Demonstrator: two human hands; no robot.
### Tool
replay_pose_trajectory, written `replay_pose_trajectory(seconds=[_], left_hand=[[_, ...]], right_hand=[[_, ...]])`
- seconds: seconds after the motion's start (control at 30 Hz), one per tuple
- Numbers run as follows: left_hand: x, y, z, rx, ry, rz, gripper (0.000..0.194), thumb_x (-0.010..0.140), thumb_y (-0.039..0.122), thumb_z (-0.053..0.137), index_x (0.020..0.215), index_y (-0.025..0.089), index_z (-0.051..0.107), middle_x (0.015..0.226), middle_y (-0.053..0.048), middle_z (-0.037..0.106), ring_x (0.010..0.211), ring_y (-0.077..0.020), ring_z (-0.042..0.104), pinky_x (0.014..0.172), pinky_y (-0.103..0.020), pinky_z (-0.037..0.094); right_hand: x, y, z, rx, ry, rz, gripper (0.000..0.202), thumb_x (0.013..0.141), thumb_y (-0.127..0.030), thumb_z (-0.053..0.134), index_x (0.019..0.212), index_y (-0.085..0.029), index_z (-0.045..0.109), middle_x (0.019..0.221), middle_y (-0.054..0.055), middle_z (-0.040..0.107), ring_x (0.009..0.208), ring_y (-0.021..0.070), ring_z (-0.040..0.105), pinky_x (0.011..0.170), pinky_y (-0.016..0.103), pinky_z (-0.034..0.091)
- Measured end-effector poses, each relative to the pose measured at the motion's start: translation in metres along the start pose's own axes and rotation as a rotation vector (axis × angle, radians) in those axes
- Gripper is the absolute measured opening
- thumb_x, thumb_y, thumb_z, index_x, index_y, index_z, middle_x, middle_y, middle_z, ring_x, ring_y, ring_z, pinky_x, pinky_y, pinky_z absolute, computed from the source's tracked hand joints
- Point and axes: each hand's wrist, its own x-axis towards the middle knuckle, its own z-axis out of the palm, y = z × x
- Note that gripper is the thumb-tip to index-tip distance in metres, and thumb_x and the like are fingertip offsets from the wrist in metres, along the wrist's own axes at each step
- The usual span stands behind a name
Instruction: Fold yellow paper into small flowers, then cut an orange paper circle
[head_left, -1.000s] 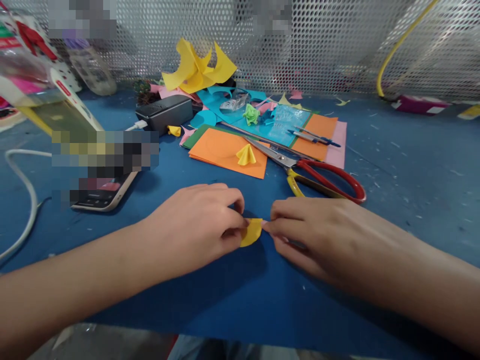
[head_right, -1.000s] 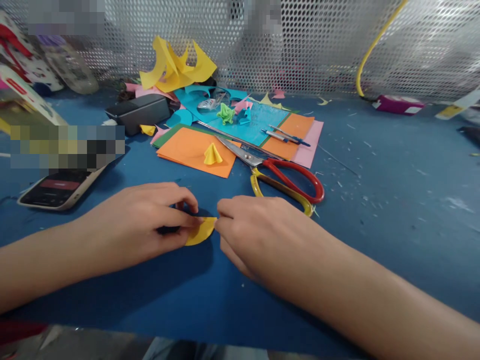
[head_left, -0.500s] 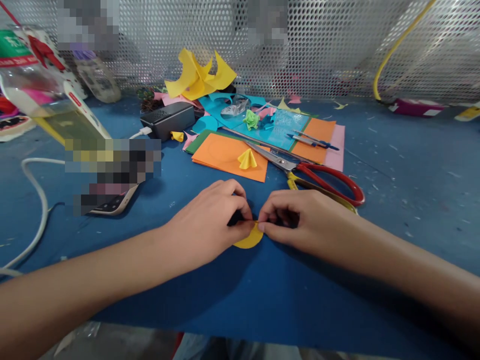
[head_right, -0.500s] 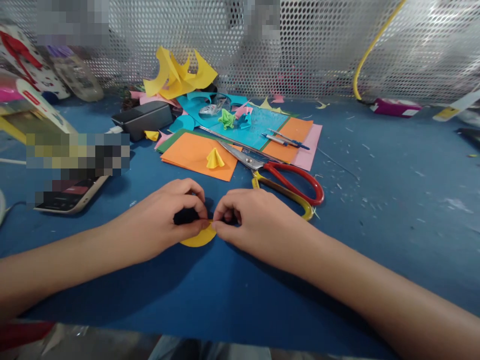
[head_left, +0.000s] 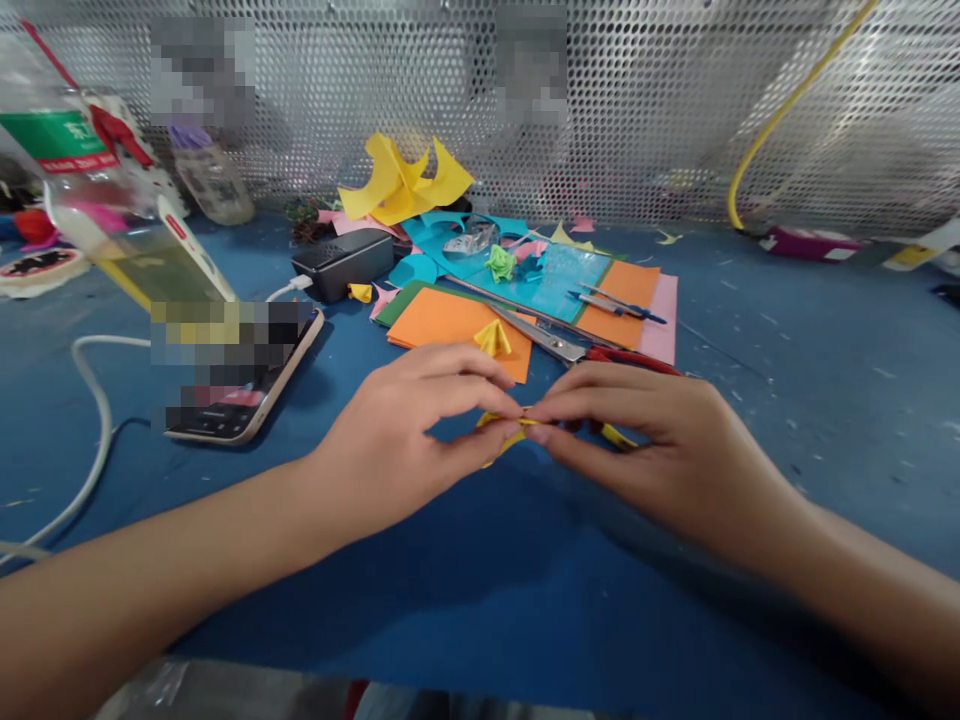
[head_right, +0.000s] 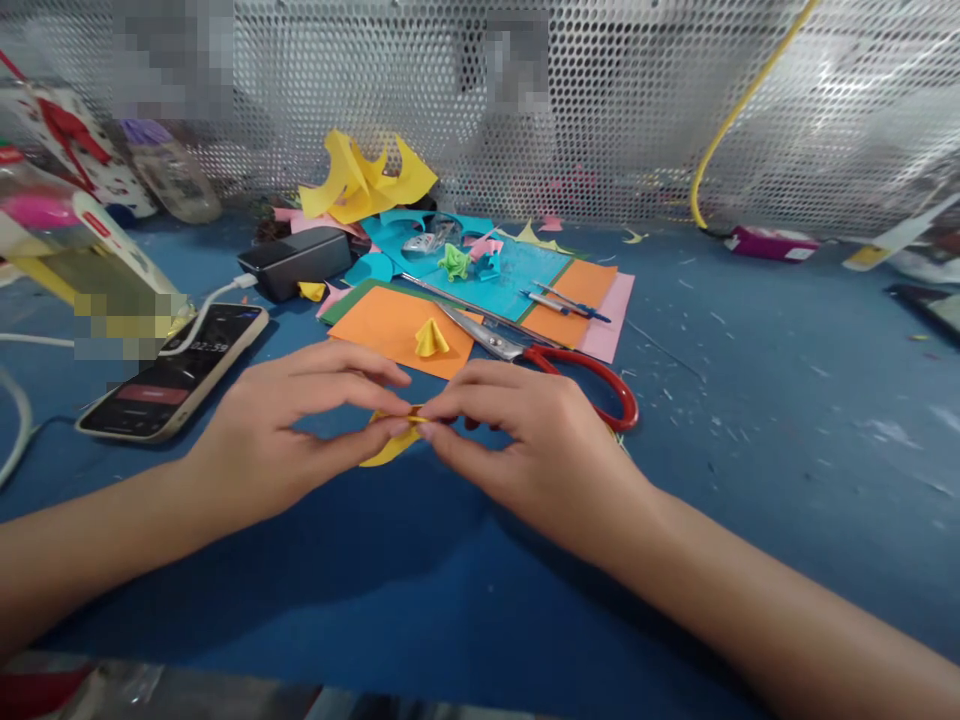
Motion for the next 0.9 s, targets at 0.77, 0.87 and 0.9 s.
replay_pose_trajectory(seconds=[0.77,0.87,0.9], left_hand=[[0.0038,0.0061,-0.0041,-0.146,0.112,0.023,0.006,0.071,0.01,0.068,0.075,0.015,0.069,0.078,-0.003,0.071,0.072,-0.0088,0.065,0.068,-0.016,0.053],[0.0038,0.0061,-0.0037,-0.168,0.108,0.011,0.007,0.07,0.008,0.068,0.074,0.015,0.069,0.077,-0.002,0.071,0.071,-0.0084,0.065,0.067,-0.016,0.053],[0.0037,0.0062,-0.0036,-0.177,0.105,0.009,0.008,0.07,0.008,0.068,0.074,0.015,0.069,0.077,-0.002,0.071,0.07,-0.0085,0.065,0.067,-0.016,0.053]], right_hand=[[-0.0026,-0.0088,0.0062,0.041,0.243,-0.037,0.009,0.07,-0.012,0.069,0.073,-0.02,0.07,0.072,-0.001,0.071,0.064,0.0084,0.064,0.063,0.016,0.054],[-0.002,-0.0101,0.0053,0.042,0.232,-0.023,0.009,0.07,-0.011,0.069,0.073,-0.019,0.07,0.071,-0.001,0.07,0.063,0.0075,0.064,0.064,0.015,0.053],[-0.0019,-0.0103,0.0053,0.043,0.228,-0.023,0.009,0.07,-0.011,0.069,0.073,-0.019,0.07,0.071,-0.001,0.07,0.063,0.0072,0.064,0.064,0.014,0.053]])
